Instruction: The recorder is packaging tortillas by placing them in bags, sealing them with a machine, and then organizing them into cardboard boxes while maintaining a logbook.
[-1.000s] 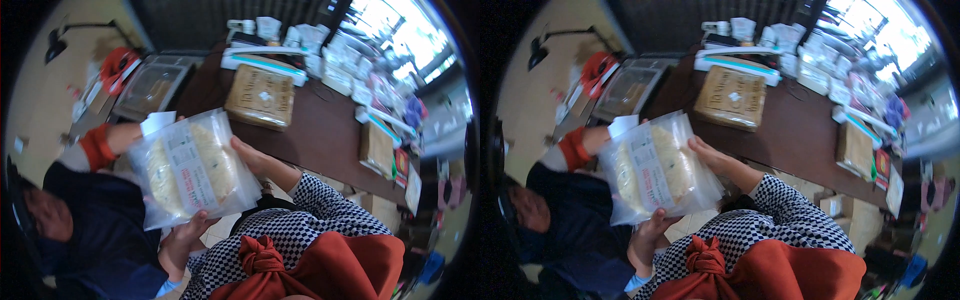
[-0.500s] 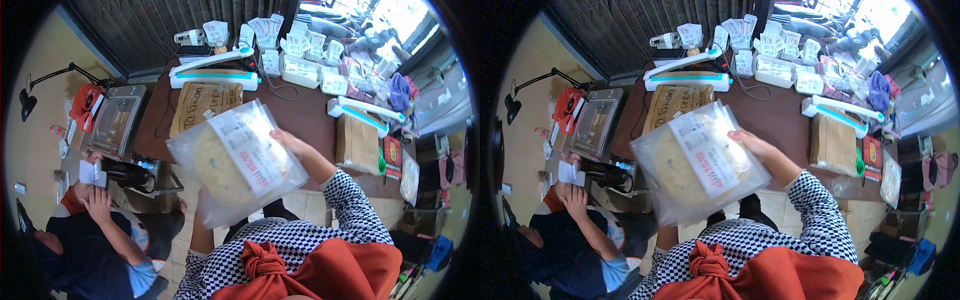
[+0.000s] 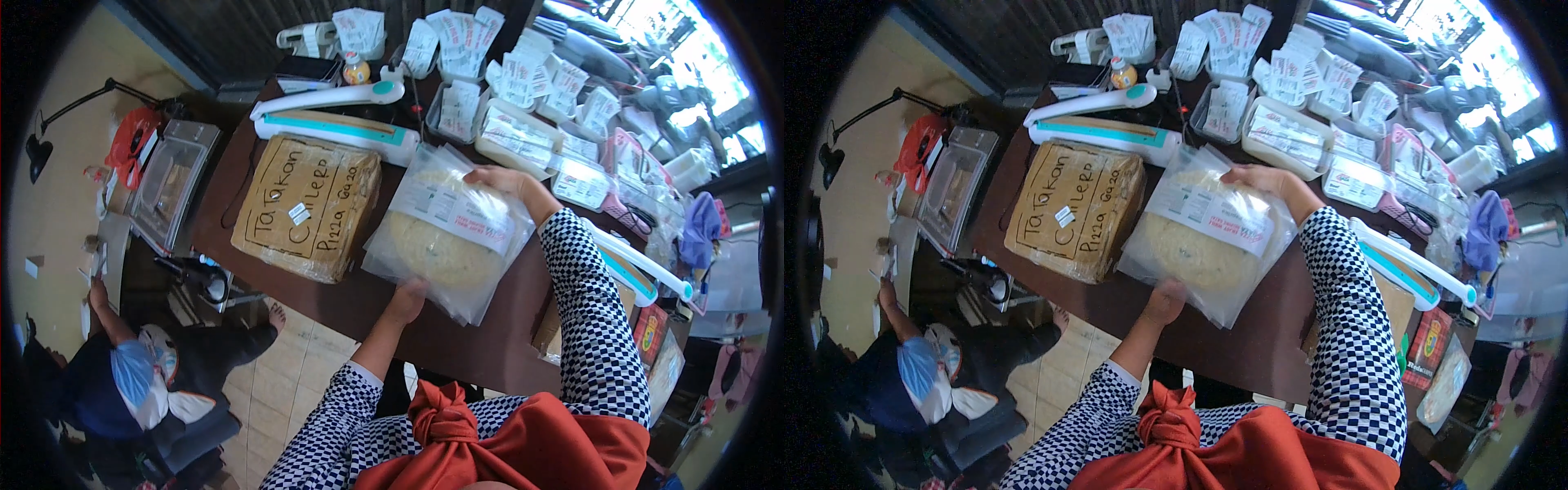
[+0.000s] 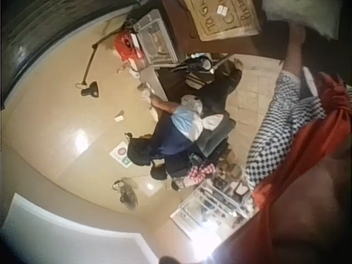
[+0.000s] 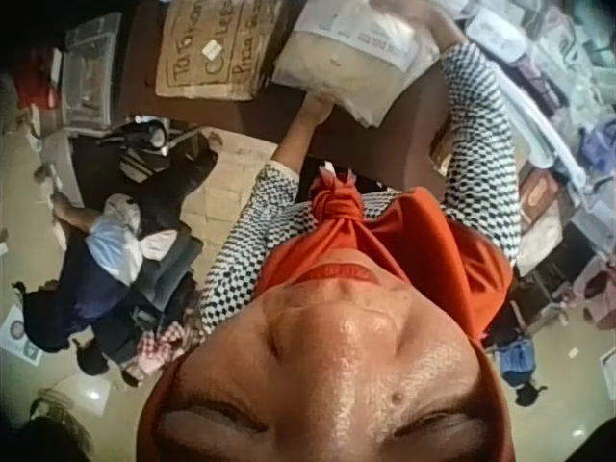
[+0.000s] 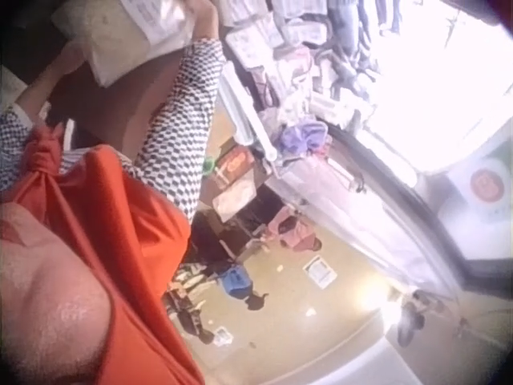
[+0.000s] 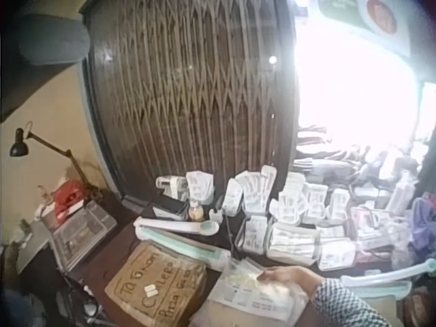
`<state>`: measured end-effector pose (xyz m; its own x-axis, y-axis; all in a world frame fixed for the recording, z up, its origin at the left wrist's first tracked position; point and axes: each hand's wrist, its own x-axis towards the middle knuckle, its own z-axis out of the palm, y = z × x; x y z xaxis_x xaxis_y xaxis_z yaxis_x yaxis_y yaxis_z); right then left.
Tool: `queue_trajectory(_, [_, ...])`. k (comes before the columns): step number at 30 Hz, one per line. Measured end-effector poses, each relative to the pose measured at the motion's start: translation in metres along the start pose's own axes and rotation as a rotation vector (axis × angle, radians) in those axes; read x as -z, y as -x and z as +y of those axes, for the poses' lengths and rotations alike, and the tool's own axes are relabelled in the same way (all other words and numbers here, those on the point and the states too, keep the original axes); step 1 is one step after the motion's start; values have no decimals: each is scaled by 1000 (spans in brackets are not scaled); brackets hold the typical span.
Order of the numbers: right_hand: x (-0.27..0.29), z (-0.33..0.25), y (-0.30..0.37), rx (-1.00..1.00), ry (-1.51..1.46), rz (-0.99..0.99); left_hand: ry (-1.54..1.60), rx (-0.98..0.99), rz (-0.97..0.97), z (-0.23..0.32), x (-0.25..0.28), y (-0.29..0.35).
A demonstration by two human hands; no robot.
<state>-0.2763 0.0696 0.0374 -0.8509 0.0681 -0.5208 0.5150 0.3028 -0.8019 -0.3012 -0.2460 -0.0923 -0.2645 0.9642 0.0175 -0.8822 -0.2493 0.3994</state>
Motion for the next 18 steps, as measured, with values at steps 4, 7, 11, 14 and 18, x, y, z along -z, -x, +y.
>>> queue_trajectory(4, [3, -5, -2, -121, 19, 214, -314, 4, 366, 18, -32, -4])
queue_trajectory(7, [5, -46, 0, 220, 227, 342, -306, -9, 371, 29, -28, 7])
queue_trajectory(11, [-68, -120, -11, 721, 494, 153, -314, -72, 361, 46, -61, 20])
queue_trajectory(14, [-140, -119, -44, 792, 955, -17, -294, -144, 395, 47, -76, 30])
queue_trajectory(18, [-153, -146, -48, 690, 1066, -206, -356, -80, 653, 64, -81, 77])
